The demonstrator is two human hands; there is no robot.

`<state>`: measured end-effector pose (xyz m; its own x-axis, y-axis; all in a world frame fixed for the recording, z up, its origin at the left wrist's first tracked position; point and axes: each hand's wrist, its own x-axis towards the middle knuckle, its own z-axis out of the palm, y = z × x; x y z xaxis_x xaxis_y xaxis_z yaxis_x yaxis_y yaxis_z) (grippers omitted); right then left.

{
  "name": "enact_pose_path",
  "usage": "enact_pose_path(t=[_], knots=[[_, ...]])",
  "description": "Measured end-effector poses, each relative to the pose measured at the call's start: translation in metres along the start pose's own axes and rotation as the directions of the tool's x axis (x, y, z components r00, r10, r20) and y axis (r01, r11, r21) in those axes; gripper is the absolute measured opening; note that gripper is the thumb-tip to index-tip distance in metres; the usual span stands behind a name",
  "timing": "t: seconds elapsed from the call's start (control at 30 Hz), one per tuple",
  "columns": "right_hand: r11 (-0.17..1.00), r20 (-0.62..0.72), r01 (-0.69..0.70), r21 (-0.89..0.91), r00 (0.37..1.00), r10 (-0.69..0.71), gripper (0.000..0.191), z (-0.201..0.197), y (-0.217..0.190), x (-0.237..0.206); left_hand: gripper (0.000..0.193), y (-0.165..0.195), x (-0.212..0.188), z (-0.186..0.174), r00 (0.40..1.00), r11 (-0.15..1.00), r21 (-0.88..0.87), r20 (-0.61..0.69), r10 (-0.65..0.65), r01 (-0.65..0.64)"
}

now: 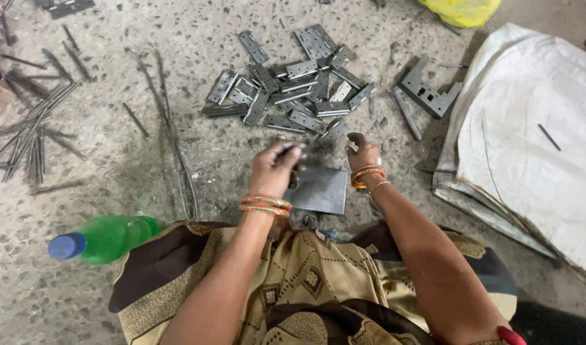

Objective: The person sits on the floor and assembles metal hinges by inserting pins into hinge plates using a metal block and a cylindrical tool. The person repeatedly picks up hinge plates, aligns them on the block, and uses the tool to drive pins into place, then places the assembled hinges into a pile.

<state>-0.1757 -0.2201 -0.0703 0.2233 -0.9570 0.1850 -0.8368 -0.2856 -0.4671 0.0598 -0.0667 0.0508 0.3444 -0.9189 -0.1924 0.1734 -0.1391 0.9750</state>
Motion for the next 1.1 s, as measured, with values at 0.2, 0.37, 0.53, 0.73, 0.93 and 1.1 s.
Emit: enact_pose_path(t=[0.2, 0.37, 0.53, 0.73, 0.93, 1.1], knots=[[0.979, 0.243, 0.14, -0.148, 0.965, -0.101, 0.064, 0.013, -0.024, 0.052, 0.017, -0.014, 0.026, -0.001, 0.963, 0.923, 0.274, 0.07, 0.26, -0.269], [0.941, 0.404, 0.255, -0.22, 0.903, -0.15, 0.08, 0.009, -0.032, 0.075, 0.015, -0.015, 0.032, 0.008, 0.948, 0.908, 0.275, 0.07, 0.31, -0.317], [0.943, 0.375, 0.239, -0.234, 0.916, -0.139, 0.075, 0.007, -0.028, 0.07, 0.016, -0.022, 0.03, 0.018, 0.94, 0.903, 0.263, 0.119, 0.319, -0.339], [0.925, 0.353, 0.085, -0.371, 0.934, 0.055, 0.068, 0.01, -0.026, 0.064, 0.014, -0.02, 0.029, 0.018, 0.949, 0.864, 0.392, 0.139, 0.284, -0.316], [0.927, 0.336, 0.168, -0.336, 0.941, -0.048, 0.07, 0.001, -0.018, 0.064, 0.014, -0.014, 0.027, 0.02, 0.956, 0.892, 0.354, 0.188, 0.226, -0.281], [0.939, 0.248, 0.237, -0.249, 0.953, -0.175, 0.044, -0.006, -0.011, 0.052, 0.012, -0.015, 0.031, 0.02, 0.959, 0.872, 0.406, 0.187, 0.215, -0.275]])
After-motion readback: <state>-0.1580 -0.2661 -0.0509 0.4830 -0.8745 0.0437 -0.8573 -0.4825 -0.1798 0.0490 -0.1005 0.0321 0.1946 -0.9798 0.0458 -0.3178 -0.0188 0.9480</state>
